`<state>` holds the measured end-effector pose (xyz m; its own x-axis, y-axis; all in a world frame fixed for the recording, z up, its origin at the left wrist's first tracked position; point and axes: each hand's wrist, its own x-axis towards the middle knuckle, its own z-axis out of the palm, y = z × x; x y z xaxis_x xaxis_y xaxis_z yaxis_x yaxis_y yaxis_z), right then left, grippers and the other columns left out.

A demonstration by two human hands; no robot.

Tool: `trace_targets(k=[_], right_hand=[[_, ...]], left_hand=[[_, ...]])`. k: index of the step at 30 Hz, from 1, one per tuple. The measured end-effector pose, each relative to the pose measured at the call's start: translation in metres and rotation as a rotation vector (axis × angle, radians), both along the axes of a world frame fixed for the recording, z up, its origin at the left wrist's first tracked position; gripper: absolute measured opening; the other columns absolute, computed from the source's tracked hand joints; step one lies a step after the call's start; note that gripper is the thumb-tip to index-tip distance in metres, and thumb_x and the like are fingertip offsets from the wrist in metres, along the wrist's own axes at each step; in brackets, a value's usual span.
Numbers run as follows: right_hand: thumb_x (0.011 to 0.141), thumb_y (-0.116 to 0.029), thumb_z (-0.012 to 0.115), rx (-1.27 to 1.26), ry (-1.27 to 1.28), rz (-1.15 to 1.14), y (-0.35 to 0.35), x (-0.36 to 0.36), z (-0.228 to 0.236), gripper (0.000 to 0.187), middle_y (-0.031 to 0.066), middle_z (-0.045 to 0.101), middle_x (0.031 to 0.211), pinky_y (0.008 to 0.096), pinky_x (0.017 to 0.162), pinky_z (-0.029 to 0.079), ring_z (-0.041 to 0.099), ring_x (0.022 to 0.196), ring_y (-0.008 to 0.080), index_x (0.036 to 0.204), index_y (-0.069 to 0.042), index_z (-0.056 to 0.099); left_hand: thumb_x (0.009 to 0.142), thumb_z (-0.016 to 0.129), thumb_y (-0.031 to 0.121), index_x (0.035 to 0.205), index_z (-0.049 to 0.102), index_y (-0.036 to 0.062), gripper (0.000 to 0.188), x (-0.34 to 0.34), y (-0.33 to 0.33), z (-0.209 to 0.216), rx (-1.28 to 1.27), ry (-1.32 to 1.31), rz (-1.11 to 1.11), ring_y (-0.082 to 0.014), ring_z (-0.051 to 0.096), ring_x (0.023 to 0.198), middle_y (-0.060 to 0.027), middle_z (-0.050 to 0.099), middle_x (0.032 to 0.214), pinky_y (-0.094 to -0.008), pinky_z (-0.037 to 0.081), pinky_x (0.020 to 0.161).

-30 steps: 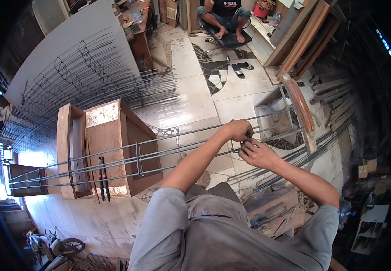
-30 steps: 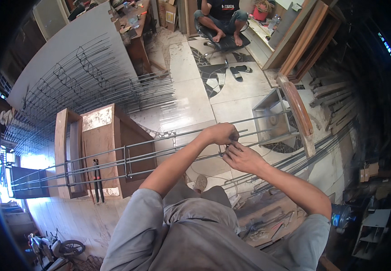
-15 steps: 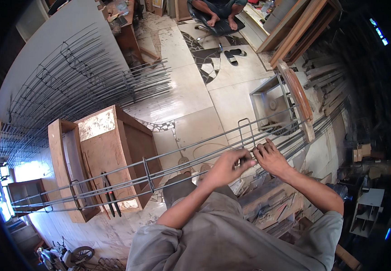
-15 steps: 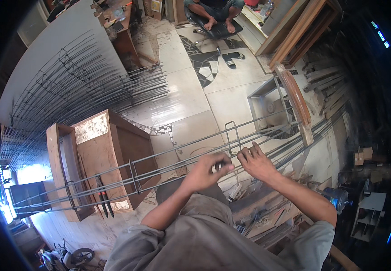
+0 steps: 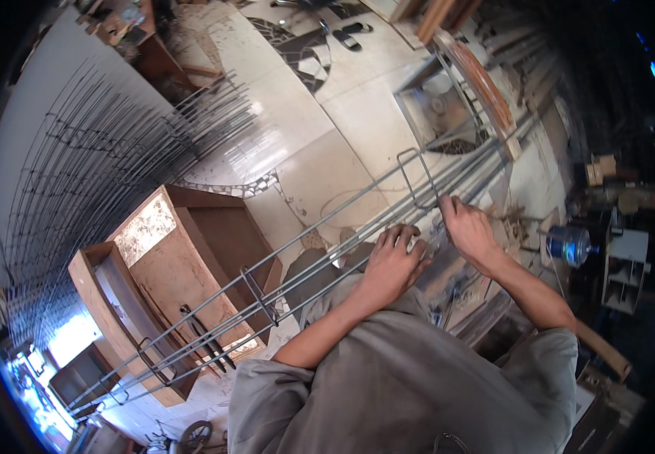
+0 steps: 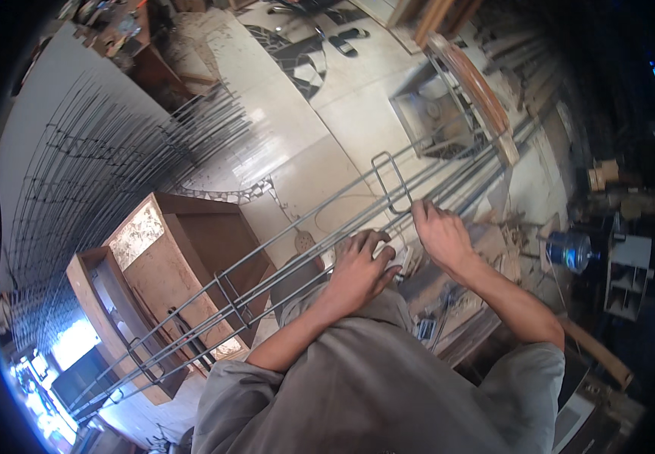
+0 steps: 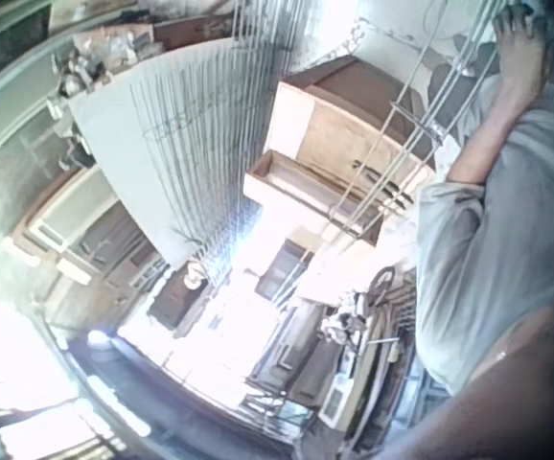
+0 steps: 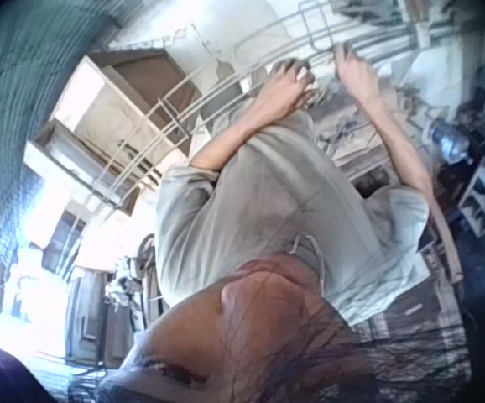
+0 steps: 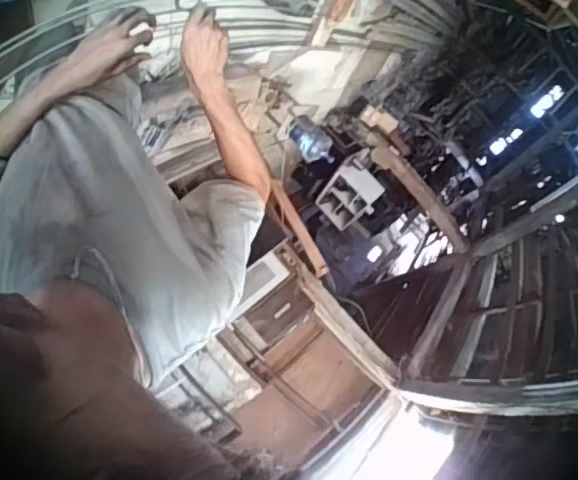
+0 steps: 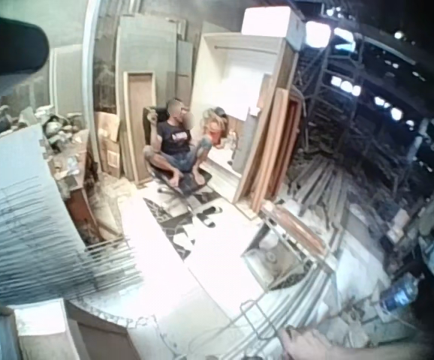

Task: The person assembles a metal grid by hand, twisting wire around intersecting metal rods and cutting the wire with a pair of pliers.

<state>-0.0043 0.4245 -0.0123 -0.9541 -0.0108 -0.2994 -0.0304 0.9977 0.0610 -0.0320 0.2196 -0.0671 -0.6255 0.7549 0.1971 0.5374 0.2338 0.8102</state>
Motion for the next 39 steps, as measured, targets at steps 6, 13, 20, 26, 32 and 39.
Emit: trace_targets(k=[6,13,20,26,32,39], right_hand=[[0.088,-0.004,0.056,-0.257,0.140,-0.561,-0.030,-0.007,-0.009,0.012,0.0342,0.059,0.071,0.0536,0.065,0.051,0.064,0.074,0.0493,0.091,0.008,0.054],[0.088,-0.010,0.064,-0.469,0.237,-0.774,-0.016,0.005,-0.035,0.022,0.0286,0.062,0.071,0.0473,0.066,0.050,0.065,0.074,0.0448,0.076,0.008,0.063],[0.088,-0.006,0.063,-0.433,0.150,-0.460,-0.017,0.002,0.012,0.032,0.0272,0.064,0.098,0.0479,0.071,0.051,0.066,0.079,0.0448,0.118,0.000,0.053],[0.084,-0.004,0.059,-0.013,-0.047,-0.135,-0.015,0.025,0.022,0.056,0.0275,0.052,0.129,0.0468,0.077,0.056,0.067,0.087,0.0431,0.137,-0.007,0.043],[0.085,-0.009,0.054,0.215,-0.160,0.093,0.004,0.019,0.011,0.052,0.0189,0.051,0.135,0.0414,0.082,0.055,0.064,0.107,0.0328,0.137,-0.012,0.048],[0.084,-0.019,0.056,0.295,0.100,0.866,0.052,0.009,0.013,0.045,0.0047,0.053,0.137,0.0422,0.100,0.045,0.053,0.122,0.0216,0.128,-0.014,0.057]], left_hand=[[0.083,0.074,0.024,0.102,0.065,0.0039,0.029,0.003,0.001,-0.009,0.035,-0.026,0.040,-0.0354,0.049,0.119,-0.0117,0.053,0.124,-0.0490,0.044,0.093],[0.084,0.072,0.026,0.106,0.062,0.0025,0.034,0.006,0.002,-0.023,-0.050,0.022,-0.037,-0.0350,0.055,0.113,-0.0131,0.053,0.126,-0.0477,0.049,0.090],[0.087,0.069,0.028,0.119,0.054,0.0003,0.045,-0.003,0.006,-0.017,-0.073,-0.080,-0.033,-0.0408,0.058,0.111,-0.0228,0.048,0.134,-0.0471,0.057,0.080],[0.086,0.070,0.027,0.123,0.053,-0.0031,0.051,0.001,0.006,-0.026,-0.141,-0.058,-0.143,-0.0432,0.058,0.114,-0.0301,0.047,0.138,-0.0440,0.056,0.086],[0.086,0.070,0.030,0.121,0.054,-0.0023,0.051,0.004,0.007,-0.031,-0.126,-0.029,-0.106,-0.0428,0.058,0.113,-0.0239,0.051,0.134,-0.0446,0.056,0.086],[0.086,0.069,0.029,0.122,0.056,-0.0008,0.048,0.004,0.007,-0.033,-0.116,-0.066,-0.124,-0.0445,0.057,0.117,-0.0258,0.049,0.137,-0.0459,0.056,0.087]])
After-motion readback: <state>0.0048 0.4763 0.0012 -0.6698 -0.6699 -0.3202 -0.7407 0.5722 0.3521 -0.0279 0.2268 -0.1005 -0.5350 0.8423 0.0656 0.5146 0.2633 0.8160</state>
